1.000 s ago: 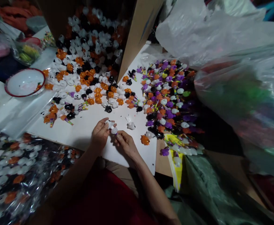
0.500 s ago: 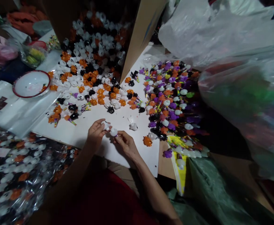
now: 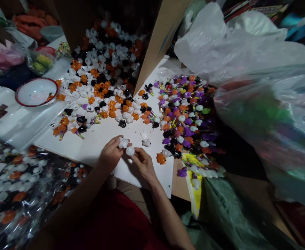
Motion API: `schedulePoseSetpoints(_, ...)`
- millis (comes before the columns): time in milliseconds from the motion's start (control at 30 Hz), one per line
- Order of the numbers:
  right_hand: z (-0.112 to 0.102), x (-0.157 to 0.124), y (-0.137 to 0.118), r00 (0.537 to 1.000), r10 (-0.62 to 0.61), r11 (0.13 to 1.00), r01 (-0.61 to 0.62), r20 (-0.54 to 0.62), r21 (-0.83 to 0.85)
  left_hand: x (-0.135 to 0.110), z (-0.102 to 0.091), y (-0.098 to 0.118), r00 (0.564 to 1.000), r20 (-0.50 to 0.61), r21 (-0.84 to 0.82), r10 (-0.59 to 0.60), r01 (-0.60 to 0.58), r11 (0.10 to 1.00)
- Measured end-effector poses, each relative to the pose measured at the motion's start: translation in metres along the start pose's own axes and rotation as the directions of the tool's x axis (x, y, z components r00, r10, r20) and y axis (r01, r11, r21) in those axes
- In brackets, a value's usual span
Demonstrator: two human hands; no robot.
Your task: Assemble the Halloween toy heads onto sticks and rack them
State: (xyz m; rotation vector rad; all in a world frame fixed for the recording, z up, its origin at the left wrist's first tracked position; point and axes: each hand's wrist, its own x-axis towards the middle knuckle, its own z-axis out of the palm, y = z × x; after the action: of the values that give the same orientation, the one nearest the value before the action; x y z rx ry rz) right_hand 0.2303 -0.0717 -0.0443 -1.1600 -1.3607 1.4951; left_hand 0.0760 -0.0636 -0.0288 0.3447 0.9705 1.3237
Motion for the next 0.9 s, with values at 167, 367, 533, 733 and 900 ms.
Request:
schedulePoseSetpoints(167,0.002,-0.002,-0.002,0.999,-0.027,0.999,0.028,-0.024,0.017,-0.006,0.000,-0.002,0.999,0.036,-0.062,0.005,-0.003,0.998)
schedulePoseSetpoints(367,0.006,-0.003,-0.002,0.996,-0.080,0.996,0.081,-0.048,0.037,-0.010,0.005,0.005,1.000,0.009,-0.138,-0.014,0.015,0.990)
schedulePoseSetpoints(533,0.006,-0.004,0.000,0.993,-0.110,0.994,0.110,-0.028,-0.027,-0.022,-0.010,0.015,0.988,-0.071,0.112,0.135,-0.126,0.986)
schedulePoseSetpoints(733,0.035,-0.015,0.003,0.952,-0.103,0.946,0.183,0.288,-0.267,-0.062,-0.067,0.017,0.974,0.028,0.742,0.227,-0.172,0.649)
schedulePoseSetpoints(900,0.088,-0.036,0.026,0.806,-0.023,0.892,0.284,0.591,-0.352,-0.111,-0.134,0.015,0.977,-0.209,0.664,0.034,0.116,0.739)
